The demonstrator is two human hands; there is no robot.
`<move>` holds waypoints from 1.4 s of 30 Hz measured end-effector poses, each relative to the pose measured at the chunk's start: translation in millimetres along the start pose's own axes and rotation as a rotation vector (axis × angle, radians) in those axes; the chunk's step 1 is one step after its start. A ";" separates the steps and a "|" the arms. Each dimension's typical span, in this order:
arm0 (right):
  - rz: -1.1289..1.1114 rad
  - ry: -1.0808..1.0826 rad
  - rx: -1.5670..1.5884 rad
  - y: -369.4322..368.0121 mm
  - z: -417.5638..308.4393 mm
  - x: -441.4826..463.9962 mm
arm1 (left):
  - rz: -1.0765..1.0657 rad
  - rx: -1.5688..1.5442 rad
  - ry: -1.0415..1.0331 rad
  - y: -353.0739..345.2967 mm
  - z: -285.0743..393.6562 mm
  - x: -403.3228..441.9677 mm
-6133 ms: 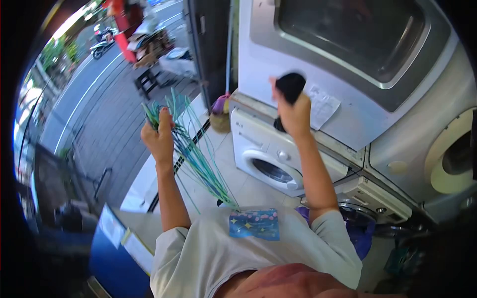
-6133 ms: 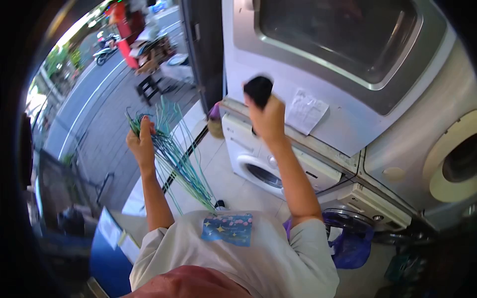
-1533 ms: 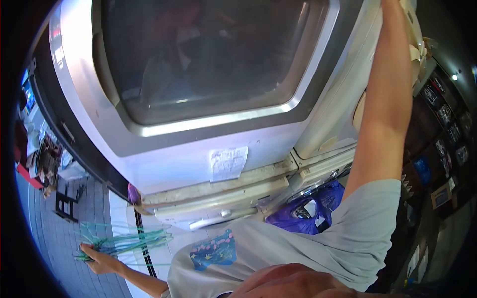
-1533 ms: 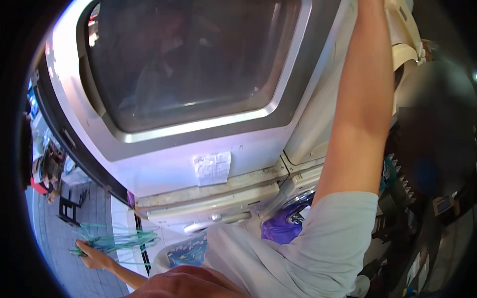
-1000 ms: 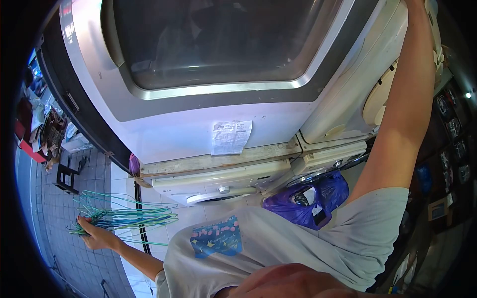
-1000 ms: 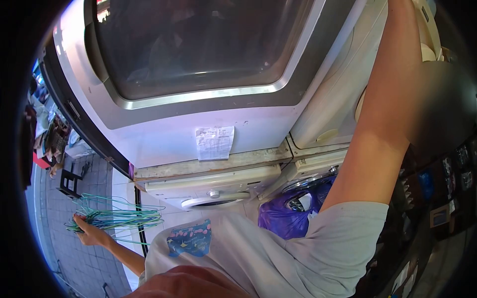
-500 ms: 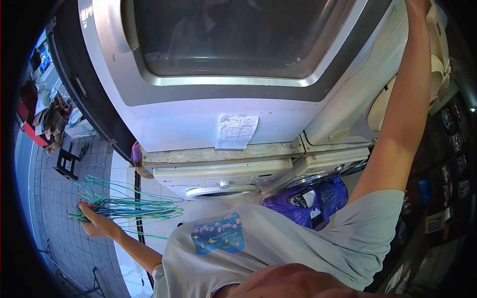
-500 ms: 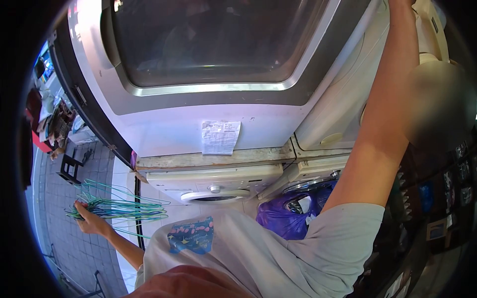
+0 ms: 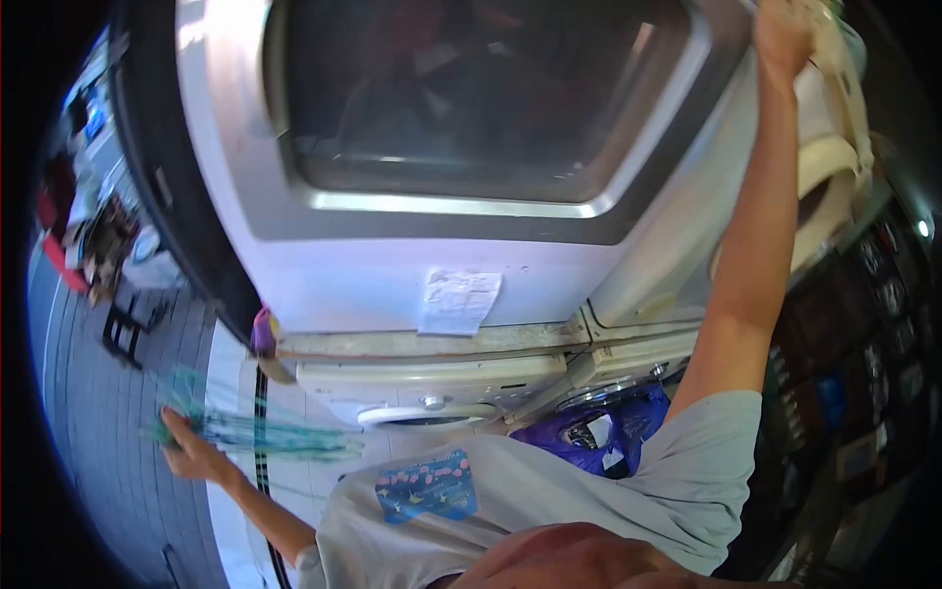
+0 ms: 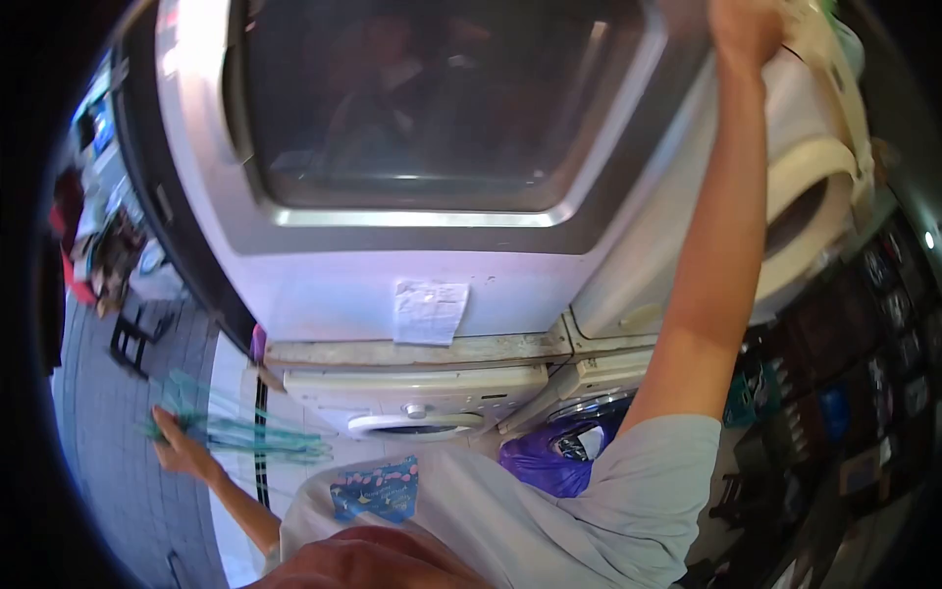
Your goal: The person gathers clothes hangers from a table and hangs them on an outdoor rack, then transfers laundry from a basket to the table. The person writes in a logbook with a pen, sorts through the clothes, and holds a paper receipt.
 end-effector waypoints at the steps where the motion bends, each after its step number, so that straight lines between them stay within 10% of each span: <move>1: 0.082 0.025 0.142 -1.7 8.6 3.7 | 0.025 -0.009 -0.014 1.3 -6.8 0.5; 5: -0.018 0.168 0.970 7.0 -126.1 -100.9 | 0.002 0.080 -0.131 -7.7 -1.2 -5.5; 7: -0.495 0.064 1.260 10.8 -210.9 -195.1 | 0.078 0.295 -0.333 -8.1 -4.4 -6.3; 11: -1.451 0.791 1.094 1.3 -338.3 -394.4 | 0.153 0.193 -0.152 -13.1 -10.4 -17.6; 16: -1.396 0.855 1.054 24.4 -452.9 -505.0 | 0.109 -0.019 -0.043 24.6 13.7 -22.4; 19: -1.779 0.619 1.316 16.1 -448.6 -493.1 | 0.035 -0.263 0.310 14.4 43.2 -40.7; 25: -1.493 0.737 1.537 43.0 -552.9 -558.0 | -0.040 -0.024 0.332 91.7 -30.0 2.7; 42: -2.709 1.193 2.161 148.6 -834.7 -648.6 | 0.235 0.115 0.460 312.3 -136.0 175.2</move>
Point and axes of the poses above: each hand's wrist, its own x-axis towards the middle knuckle, its own y-axis out of the back of the hand, z = x × y, the point moved 3 cm from there along x, towards the middle knuckle, and after that the axes turned 11 degrees about -z, right-handed, at the moved point
